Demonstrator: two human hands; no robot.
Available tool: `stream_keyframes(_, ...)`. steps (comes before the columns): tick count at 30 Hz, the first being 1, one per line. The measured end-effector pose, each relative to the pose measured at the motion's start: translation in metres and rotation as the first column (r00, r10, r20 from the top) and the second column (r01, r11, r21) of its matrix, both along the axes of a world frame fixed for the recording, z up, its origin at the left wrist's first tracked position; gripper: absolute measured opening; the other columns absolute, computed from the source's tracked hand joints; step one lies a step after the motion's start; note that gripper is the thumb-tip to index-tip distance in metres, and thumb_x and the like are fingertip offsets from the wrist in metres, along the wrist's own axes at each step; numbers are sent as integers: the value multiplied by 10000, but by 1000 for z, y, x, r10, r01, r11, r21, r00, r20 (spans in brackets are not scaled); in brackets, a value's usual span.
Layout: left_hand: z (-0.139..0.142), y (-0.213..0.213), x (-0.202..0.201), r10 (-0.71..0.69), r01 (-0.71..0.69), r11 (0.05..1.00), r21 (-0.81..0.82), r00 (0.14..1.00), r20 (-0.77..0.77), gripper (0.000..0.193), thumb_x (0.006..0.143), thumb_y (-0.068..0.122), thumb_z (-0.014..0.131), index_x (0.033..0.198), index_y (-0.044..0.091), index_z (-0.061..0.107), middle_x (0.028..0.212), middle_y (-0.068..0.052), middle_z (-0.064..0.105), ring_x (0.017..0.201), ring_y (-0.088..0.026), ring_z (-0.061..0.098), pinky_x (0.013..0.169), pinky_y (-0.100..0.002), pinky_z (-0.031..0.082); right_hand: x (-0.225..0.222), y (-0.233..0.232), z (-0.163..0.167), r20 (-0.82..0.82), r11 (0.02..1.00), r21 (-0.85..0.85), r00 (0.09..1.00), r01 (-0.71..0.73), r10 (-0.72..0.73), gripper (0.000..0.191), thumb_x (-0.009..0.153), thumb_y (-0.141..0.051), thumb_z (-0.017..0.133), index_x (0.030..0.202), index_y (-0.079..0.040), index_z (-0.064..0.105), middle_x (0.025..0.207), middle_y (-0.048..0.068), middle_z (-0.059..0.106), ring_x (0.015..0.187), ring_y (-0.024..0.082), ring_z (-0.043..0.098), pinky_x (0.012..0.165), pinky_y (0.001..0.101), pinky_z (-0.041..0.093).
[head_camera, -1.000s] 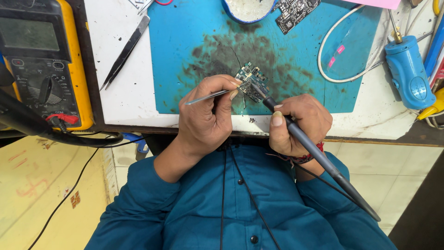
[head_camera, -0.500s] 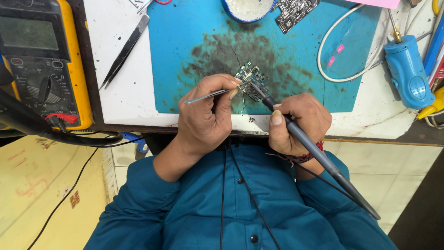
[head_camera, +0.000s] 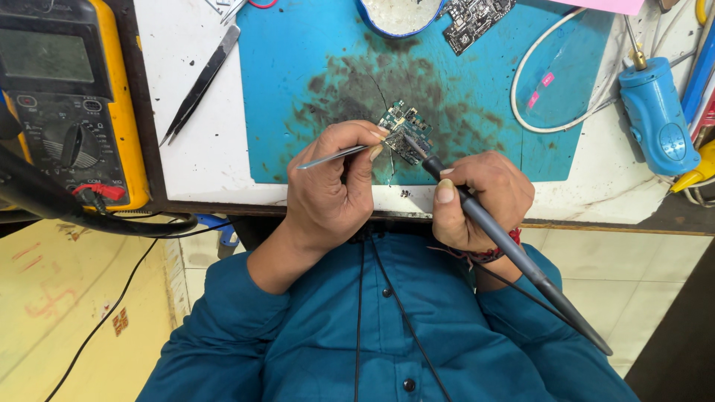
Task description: The person uses a soldering iron and tweezers to apply solder to a small circuit board. They hold the board steady with one hand while applying heat and solder with the other, working on specific connection points.
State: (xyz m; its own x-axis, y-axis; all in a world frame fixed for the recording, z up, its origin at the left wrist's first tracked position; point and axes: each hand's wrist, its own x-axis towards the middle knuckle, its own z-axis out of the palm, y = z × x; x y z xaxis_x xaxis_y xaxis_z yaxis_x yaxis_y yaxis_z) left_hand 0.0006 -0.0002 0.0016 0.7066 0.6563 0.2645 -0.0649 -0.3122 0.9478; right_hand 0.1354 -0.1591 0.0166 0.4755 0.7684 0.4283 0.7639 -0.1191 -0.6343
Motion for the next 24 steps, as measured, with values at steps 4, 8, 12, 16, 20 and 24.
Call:
stream_keyframes(4, 0, 0, 0, -2, 2, 1000, -12, 1000, -9, 165, 1058, -48, 661, 1156, 46, 567, 1134, -100, 718, 878, -186, 742, 756, -264, 587, -1, 0, 0, -8, 1000, 9, 1000, 0, 0, 139, 988, -140, 658, 978, -26, 577, 819, 132, 662, 674, 240, 646, 610, 326, 510)
stream_keyframes(8, 0, 0, 0, -5, 5, 1000, -4, 1000, -4, 167, 1061, -49, 660, 1159, 47, 564, 1139, -100, 716, 892, -189, 747, 765, -265, 592, 0, 0, 1, 0, 1000, 5, 1000, -7, 7, 136, 996, -137, 653, 985, -27, 574, 823, 132, 660, 684, 244, 651, 619, 330, 515)
stream_keyframes(12, 0, 0, 0, -4, 4, 1000, -9, 1000, -14, 167, 1050, -52, 666, 1149, 39, 568, 1129, -106, 719, 867, -186, 744, 746, -264, 588, 1, 1, 1, 4, 1000, 4, 1000, -18, 18, 138, 990, -136, 652, 971, -26, 570, 823, 141, 664, 704, 256, 641, 609, 333, 506)
stream_keyframes(16, 0, 0, 0, -4, 4, 1000, -18, 1000, -2, 167, 1053, -50, 668, 1152, 42, 570, 1134, -104, 716, 890, -186, 751, 753, -262, 595, 0, 0, 2, -14, 1000, -5, 1000, -9, 9, 142, 990, -135, 655, 971, -21, 573, 821, 135, 664, 681, 242, 636, 606, 328, 503)
stream_keyframes(20, 0, 0, 0, -6, 6, 1000, -15, 1000, -4, 167, 1053, -50, 667, 1152, 41, 569, 1132, -102, 717, 878, -179, 745, 746, -260, 589, 0, 0, 2, -12, 1000, 1, 1000, -13, 13, 140, 996, -136, 653, 972, -24, 573, 825, 134, 664, 664, 240, 648, 616, 331, 510)
stream_keyframes(24, 0, 0, 0, -4, 3, 1000, -17, 1000, -22, 165, 1045, -50, 671, 1142, 38, 570, 1125, -103, 722, 897, -185, 738, 729, -260, 583, 0, 0, 2, -17, 1000, -1, 1000, -17, 17, 142, 1004, -135, 656, 981, -21, 574, 827, 128, 661, 673, 239, 654, 624, 331, 517)
